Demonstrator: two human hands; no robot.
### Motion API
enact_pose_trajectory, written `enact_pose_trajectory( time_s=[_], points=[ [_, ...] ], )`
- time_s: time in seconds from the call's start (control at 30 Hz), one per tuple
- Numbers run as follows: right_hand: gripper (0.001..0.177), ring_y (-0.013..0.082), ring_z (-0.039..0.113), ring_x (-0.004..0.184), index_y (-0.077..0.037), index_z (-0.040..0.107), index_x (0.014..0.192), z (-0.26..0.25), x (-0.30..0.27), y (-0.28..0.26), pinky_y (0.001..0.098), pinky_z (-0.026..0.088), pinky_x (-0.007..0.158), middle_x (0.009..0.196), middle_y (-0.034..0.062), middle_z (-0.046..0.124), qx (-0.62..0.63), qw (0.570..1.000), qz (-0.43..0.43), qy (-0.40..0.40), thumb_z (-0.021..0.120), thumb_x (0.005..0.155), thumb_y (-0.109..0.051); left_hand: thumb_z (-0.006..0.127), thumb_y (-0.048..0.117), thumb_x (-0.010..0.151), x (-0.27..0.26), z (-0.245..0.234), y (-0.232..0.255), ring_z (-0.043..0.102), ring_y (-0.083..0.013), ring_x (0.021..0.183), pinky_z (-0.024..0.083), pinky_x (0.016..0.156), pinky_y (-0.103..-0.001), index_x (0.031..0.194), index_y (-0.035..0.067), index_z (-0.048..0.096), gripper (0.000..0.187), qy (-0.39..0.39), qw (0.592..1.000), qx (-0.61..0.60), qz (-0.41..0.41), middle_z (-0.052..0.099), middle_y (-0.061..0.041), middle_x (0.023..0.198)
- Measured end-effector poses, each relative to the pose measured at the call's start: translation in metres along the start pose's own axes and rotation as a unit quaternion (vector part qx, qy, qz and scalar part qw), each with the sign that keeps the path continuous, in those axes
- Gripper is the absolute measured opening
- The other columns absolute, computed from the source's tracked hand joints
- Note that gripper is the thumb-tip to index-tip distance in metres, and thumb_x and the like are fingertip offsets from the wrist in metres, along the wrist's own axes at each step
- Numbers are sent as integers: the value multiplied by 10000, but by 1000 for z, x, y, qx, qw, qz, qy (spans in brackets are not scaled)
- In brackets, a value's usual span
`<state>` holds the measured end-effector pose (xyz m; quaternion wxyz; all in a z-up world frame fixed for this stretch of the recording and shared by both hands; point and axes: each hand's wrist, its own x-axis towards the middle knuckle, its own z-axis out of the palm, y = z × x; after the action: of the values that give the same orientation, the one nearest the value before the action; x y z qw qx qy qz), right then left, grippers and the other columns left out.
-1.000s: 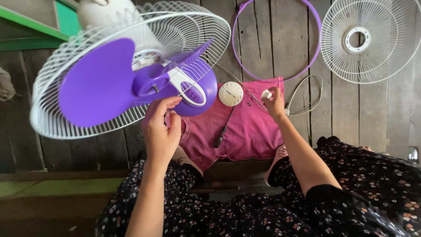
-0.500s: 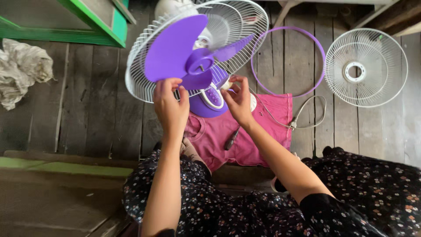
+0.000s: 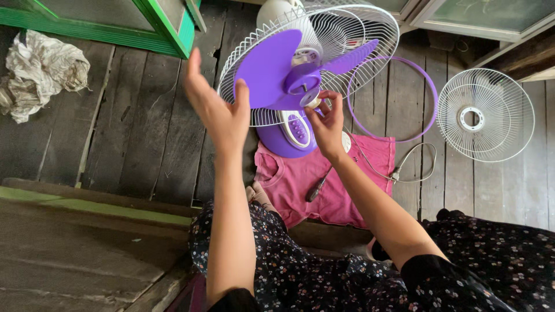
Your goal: The person assembles a table fan by attaching the front grill, inserting the purple fan blades, and securing them with a central nut. The person works on a pink cloth laid on a wooden floor.
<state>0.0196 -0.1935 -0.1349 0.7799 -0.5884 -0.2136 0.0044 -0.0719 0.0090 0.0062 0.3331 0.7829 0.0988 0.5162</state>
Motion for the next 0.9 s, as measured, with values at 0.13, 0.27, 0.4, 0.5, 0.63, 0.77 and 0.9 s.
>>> enact_pose_trajectory(
  time_s=[0.13,0.27,0.4,0.5,0.63,0.77,0.9],
  points=[
    [443,171,616,1174,-80,423,1279,-1,2,-5,283,579,927,1286,55,487,19,1000,7,7,660,973,134,703,292,1029,7,8,-20,625,-288,1189,479,1083,-449,1494,78,507,548,-127,980,-80,-133,659,-127,1256],
    [453,177,604,1205,-75,434,1291,-7,3,-6,280,557,964,1299,51,481,18,1000,3,4,662,968,145,780,348,987,3,20,-23,607,-329,1066,489,969,-436,1255,205,659,327,-140,987,77,-13,669,-111,1126],
    [465,183,604,1198,-73,442,1286,-13,7,-4,280,553,952,1291,48,480,17,1000,1,15,667,954,161,693,263,1046,8,28,-19,702,-323,995,540,849,-422,1214,110,586,251,-162,983,-78,-45,693,-139,1058],
    [473,185,599,1203,-74,446,1285,-18,8,-3,284,552,958,1297,52,488,4,1000,-4,16,670,945,166,656,281,1045,9,32,-11,791,-269,862,577,731,-408,1205,94,567,262,-203,964,-122,-121,747,-85,957],
    [462,189,611,1201,-79,451,1261,-21,13,-4,303,570,976,1275,47,502,25,999,15,30,676,936,160,646,326,1049,5,35,4,800,-263,887,600,749,-389,1371,80,499,431,-177,971,-136,-80,774,-79,1046],
    [449,188,616,1210,-81,453,1268,-27,14,-9,297,554,998,1267,53,532,33,999,7,26,677,961,157,667,416,1067,4,41,15,775,-304,1078,614,893,-383,1368,110,622,432,-151,985,-78,4,755,-138,1220],
    [442,179,621,1197,-86,448,1266,-32,16,-15,297,557,990,1269,50,536,41,999,11,25,672,966,151,619,472,1070,0,43,21,750,-319,1140,602,942,-391,1349,81,638,481,-148,985,-95,-1,743,-142,1249]
  ],
)
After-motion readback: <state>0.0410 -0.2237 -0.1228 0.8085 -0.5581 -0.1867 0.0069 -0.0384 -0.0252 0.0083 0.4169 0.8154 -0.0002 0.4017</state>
